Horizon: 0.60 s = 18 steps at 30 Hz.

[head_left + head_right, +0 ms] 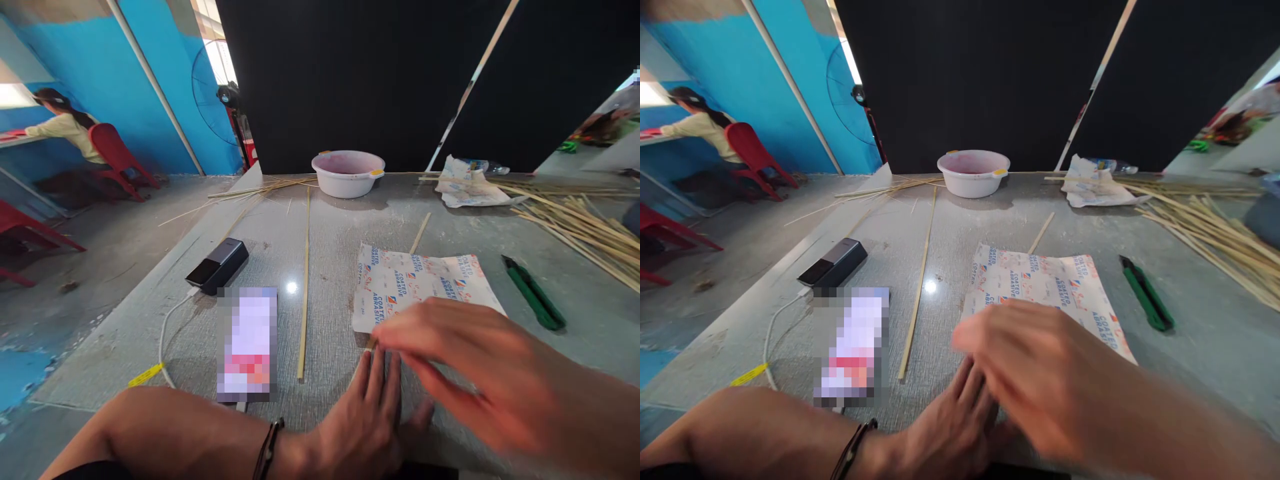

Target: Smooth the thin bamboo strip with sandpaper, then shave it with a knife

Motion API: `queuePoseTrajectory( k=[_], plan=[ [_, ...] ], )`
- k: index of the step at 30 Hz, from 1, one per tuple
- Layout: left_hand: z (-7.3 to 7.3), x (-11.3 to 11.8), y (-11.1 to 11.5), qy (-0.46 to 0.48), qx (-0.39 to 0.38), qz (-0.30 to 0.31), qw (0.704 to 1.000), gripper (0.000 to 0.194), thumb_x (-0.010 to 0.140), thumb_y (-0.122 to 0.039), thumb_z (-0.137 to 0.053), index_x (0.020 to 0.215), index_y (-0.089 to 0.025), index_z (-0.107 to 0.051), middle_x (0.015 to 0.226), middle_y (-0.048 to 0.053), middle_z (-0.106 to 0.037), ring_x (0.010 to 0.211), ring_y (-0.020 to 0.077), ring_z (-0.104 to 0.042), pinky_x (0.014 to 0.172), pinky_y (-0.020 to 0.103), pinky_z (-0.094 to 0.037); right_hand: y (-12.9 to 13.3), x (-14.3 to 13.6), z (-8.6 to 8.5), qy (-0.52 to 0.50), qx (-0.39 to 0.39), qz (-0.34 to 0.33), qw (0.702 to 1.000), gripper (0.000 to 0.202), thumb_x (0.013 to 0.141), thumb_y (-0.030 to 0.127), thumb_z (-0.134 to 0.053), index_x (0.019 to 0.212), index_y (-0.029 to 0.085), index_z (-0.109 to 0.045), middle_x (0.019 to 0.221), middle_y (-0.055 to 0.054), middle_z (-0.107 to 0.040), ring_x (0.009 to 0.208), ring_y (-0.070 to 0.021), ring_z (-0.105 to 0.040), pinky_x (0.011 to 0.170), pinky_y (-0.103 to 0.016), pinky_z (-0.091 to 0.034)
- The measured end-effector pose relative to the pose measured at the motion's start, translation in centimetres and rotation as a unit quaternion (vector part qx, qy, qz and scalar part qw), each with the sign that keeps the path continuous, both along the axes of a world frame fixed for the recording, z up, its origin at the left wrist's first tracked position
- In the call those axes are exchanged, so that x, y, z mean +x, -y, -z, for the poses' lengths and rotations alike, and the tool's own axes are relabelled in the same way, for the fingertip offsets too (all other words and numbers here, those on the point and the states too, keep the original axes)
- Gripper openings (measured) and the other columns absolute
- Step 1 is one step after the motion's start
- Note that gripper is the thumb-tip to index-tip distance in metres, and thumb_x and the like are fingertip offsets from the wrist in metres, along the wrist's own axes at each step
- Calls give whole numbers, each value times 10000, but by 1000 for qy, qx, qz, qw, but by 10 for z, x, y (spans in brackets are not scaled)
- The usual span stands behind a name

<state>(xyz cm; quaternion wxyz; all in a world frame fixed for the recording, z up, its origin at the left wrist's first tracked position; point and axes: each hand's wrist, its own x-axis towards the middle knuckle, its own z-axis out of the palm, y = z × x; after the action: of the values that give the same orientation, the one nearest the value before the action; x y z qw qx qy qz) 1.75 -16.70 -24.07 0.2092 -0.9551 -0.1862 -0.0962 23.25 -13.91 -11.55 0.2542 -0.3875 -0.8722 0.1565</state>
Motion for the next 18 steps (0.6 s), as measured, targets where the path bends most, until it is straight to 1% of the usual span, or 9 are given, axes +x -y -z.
queuePoseTrajectory(
  k=[2,3,5,7,10,13,15,18],
  plan=[
    [3,0,0,30,39,-17,999,626,1112,-346,-496,1704,-175,-384,1422,227,-711,1340,394,-690,1133,572,-465,-30,4,21,58,27,-21,998,204,1081,271,-562,1216,266,-715,1111,-76,-759,1002,-287,-740,838,-420,-606],
    [5,0,0,51,60,-22,997,636,1113,-356,-500,1709,-177,-370,1396,215,-729,1333,390,-697,1129,555,-466,-42,7,33,82,23,-23,996,176,1076,253,-571,1200,240,-696,1091,-79,-748,965,-280,-735,807,-411,-588],
    [9,1,-1,86,92,-27,992,640,1116,-373,-506,1711,-190,-362,1356,182,-757,1314,378,-711,1113,532,-477,-58,14,57,113,-30,-25,993,100,1064,256,-624,1146,221,-670,1039,-62,-725,893,-251,-717,770,-381,-555],
    [13,3,-2,103,105,-36,988,627,1121,-375,-512,1709,-213,-366,1352,148,-768,1305,349,-719,1113,503,-484,-63,17,74,118,-79,-36,989,55,1074,239,-615,1084,217,-664,1036,-54,-714,889,-228,-701,773,-356,-536],
    [14,6,-3,118,110,-48,986,610,1123,-360,-528,1700,-231,-380,1342,106,-779,1276,306,-737,1116,463,-491,-60,14,85,86,-111,-61,988,145,1093,184,-540,1014,211,-659,1022,-51,-698,891,-206,-676,790,-340,-520],
    [12,5,-4,127,114,-45,984,610,1123,-356,-532,1696,-210,-387,1300,109,-794,1259,313,-745,1105,465,-499,-56,9,90,42,-112,-63,991,183,1093,157,-516,981,206,-653,985,-47,-677,885,-199,-657,806,-337,-517],
    [11,4,-4,113,114,-37,986,609,1125,-345,-524,1701,-208,-381,1311,121,-788,1273,323,-738,1102,475,-500,-56,8,94,22,-101,-57,993,203,1090,140,-506,972,205,-658,976,-47,-667,881,-198,-652,804,-334,-516],
    [10,2,-5,91,103,-27,990,596,1126,-332,-514,1697,-216,-391,1357,140,-768,1289,334,-730,1093,490,-503,-57,8,99,10,-56,-34,998,258,1080,102,-461,954,197,-665,950,-55,-647,854,-205,-646,767,-336,-508]
  ],
)
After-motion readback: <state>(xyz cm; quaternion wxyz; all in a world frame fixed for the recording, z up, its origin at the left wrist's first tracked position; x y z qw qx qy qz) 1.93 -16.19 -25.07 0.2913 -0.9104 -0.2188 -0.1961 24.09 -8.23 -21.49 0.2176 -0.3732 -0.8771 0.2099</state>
